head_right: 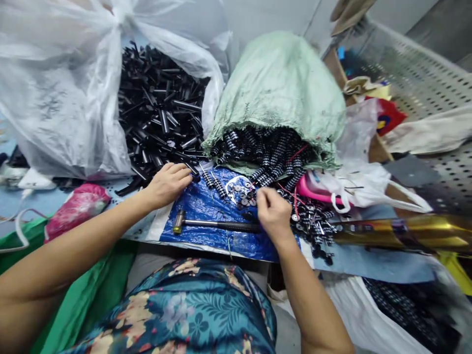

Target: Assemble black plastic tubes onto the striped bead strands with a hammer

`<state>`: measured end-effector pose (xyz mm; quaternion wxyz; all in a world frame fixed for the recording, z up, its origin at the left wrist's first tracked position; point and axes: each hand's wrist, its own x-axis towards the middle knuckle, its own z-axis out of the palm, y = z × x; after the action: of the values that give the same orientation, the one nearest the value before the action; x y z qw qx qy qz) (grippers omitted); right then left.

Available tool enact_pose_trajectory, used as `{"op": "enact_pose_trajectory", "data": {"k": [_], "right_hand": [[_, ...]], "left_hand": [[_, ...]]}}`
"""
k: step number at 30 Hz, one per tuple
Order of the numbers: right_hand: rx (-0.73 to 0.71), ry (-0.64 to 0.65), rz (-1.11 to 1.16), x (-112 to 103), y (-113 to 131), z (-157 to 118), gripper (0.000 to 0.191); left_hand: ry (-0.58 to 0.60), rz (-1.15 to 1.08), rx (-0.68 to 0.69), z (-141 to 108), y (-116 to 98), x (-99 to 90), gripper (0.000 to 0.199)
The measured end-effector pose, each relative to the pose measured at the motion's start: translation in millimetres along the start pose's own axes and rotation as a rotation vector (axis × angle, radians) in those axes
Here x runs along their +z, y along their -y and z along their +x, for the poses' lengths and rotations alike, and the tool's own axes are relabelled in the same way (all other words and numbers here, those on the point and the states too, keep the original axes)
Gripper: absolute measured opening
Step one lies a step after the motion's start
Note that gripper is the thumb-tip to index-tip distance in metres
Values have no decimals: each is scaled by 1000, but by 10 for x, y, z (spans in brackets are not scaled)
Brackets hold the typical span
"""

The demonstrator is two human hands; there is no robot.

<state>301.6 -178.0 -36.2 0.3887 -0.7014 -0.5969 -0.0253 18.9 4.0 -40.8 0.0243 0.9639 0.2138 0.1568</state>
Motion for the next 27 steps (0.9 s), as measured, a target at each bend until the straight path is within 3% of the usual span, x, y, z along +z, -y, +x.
{"op": "enact_pose_trajectory", "data": {"k": [3,7,10,14,17,21,23,27], "right_hand": [[169,-162,-201,17,-253,481,31],[311,-41,-423,167,-443,1063,45],[360,-35,-440,167,-526,1210,48],[287,-133,-163,42,-491,975,50],[298,-123,312,29,-267,599,57],[595,133,1019,191,177,132,51],[723,237,1166,284,376,-4,53],[803,234,1262,375,655,-116,48]], "left_hand": [[-116,-139,-66,75,-187,-46,19],[-222,-443,-379,53,-529,-13,28],[-318,-802,-694,-133,-680,24,23],[-375,-1331,-998,-391,-772,-24,35],[-367,-1534,-1088,-432,-826,-95,40],[-348,-1581,-1039,-342,-932,-122,39],[-300,-1566,-993,-303,-1000,-104,38],[-215,-1536,-904,-303,-1135,-69,37]]}}
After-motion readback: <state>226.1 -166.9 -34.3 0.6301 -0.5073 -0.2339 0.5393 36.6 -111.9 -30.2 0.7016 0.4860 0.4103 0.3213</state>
